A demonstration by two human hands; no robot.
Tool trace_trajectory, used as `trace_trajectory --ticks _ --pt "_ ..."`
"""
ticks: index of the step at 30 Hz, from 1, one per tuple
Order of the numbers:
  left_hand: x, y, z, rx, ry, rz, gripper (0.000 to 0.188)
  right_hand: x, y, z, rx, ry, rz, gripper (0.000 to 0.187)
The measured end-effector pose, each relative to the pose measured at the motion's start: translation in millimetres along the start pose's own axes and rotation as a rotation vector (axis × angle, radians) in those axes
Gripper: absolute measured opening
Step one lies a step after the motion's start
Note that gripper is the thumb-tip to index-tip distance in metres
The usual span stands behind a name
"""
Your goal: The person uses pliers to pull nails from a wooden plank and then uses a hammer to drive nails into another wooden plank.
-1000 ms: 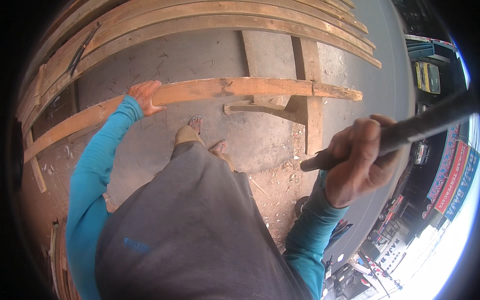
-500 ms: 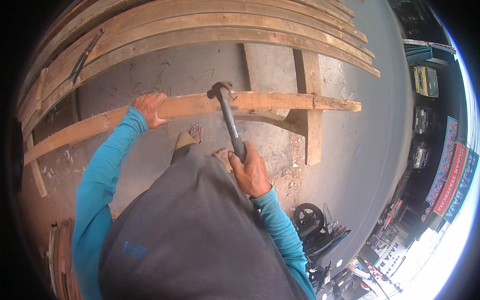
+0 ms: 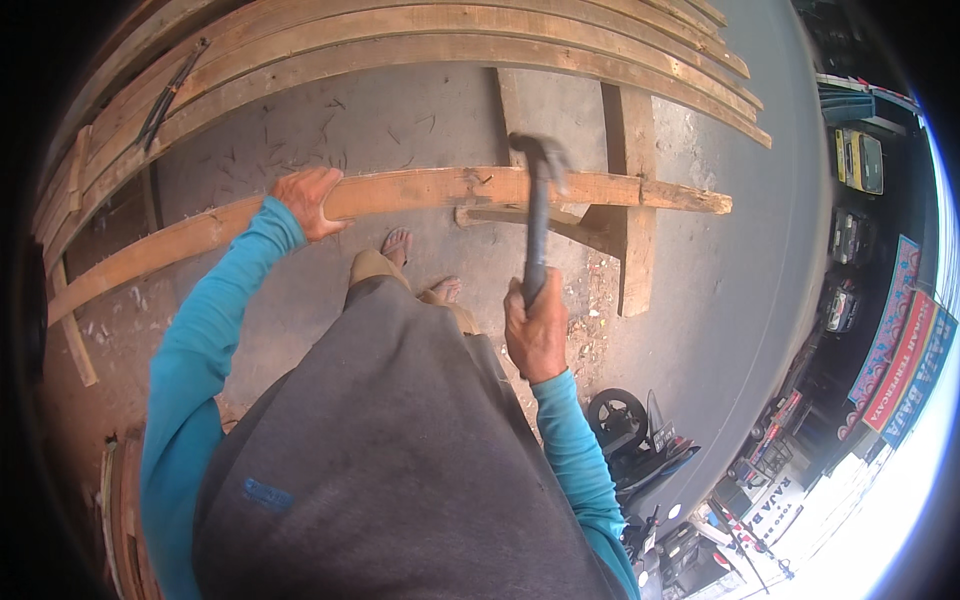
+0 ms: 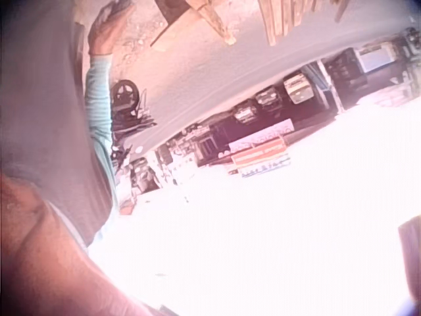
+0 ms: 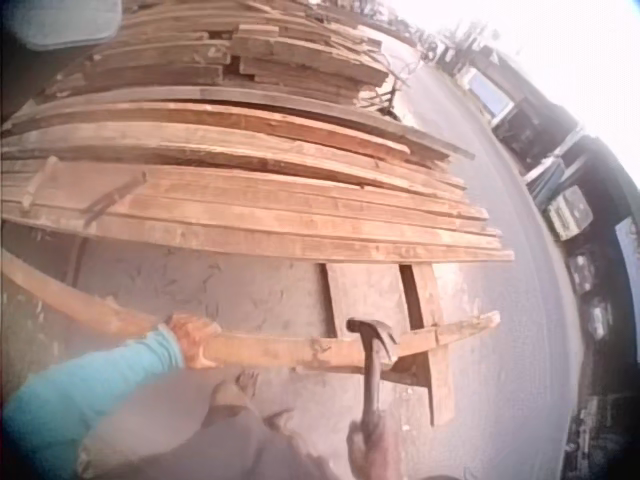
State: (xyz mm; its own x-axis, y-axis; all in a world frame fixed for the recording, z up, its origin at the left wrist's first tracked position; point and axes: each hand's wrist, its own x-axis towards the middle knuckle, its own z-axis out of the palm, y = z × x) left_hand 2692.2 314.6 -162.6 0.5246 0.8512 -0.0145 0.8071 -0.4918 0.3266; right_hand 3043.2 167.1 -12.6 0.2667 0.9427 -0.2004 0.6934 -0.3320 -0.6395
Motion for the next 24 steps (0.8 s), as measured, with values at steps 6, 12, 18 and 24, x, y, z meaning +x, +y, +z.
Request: trace_trajectory --ticks 6,12,18,24 --pt "-19 13 6 -0.002 -0.120 -0.010 0.073 -29 -14 -29 0.310 -0.080 0.238 0.023" --pt "-8 3 9 0.032 -0.033 0.003 0.073 12 -141 -183 0.550 0.783 -0.746 0.023" --pt "-17 3 3 -0.018 -0.054 -0.010 0.071 23 -92 -105 0.480 0.924 -0.849 0.020" --pt "2 3 11 -0.073 0.004 0.063 0.066 -72 70 81 0.205 0.047 0.453 0.022"
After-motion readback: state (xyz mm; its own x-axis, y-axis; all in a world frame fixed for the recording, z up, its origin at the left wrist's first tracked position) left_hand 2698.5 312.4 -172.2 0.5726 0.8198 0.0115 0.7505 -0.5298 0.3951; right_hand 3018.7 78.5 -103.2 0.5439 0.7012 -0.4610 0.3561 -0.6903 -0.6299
